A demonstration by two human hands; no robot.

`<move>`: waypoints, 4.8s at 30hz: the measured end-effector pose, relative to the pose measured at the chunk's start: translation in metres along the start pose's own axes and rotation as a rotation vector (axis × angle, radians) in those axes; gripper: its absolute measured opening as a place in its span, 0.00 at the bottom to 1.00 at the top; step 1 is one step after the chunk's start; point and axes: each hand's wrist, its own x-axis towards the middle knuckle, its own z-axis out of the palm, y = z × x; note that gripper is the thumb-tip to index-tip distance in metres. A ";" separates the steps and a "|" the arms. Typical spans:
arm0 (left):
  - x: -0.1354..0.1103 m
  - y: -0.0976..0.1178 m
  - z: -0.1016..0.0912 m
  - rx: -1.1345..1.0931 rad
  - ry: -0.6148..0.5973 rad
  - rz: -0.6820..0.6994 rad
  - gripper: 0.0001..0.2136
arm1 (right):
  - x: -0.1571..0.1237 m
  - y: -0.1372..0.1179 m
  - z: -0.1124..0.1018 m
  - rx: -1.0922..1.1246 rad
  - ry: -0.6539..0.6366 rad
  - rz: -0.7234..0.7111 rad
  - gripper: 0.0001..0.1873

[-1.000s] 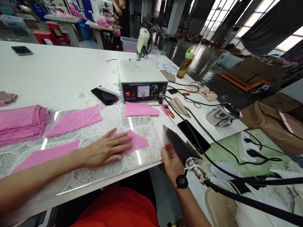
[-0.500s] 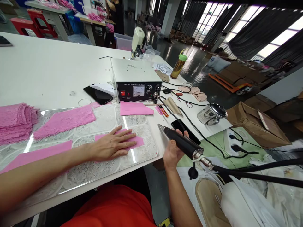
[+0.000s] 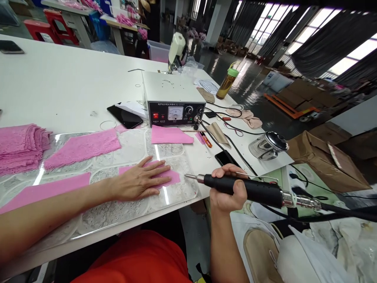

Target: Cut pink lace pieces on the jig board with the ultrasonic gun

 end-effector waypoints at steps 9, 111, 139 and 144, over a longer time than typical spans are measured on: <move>0.000 0.001 0.000 -0.002 -0.002 -0.008 0.24 | -0.009 -0.006 0.013 -0.004 -0.152 -0.008 0.10; -0.222 0.035 -0.036 -0.305 0.098 -0.373 0.18 | -0.122 -0.033 0.126 0.485 -0.661 0.412 0.13; -0.228 0.035 -0.030 -0.254 0.232 -0.341 0.16 | -0.126 -0.033 0.127 0.450 -0.665 0.385 0.14; -0.228 0.036 -0.030 -0.259 0.242 -0.349 0.16 | -0.127 -0.032 0.129 0.426 -0.655 0.364 0.14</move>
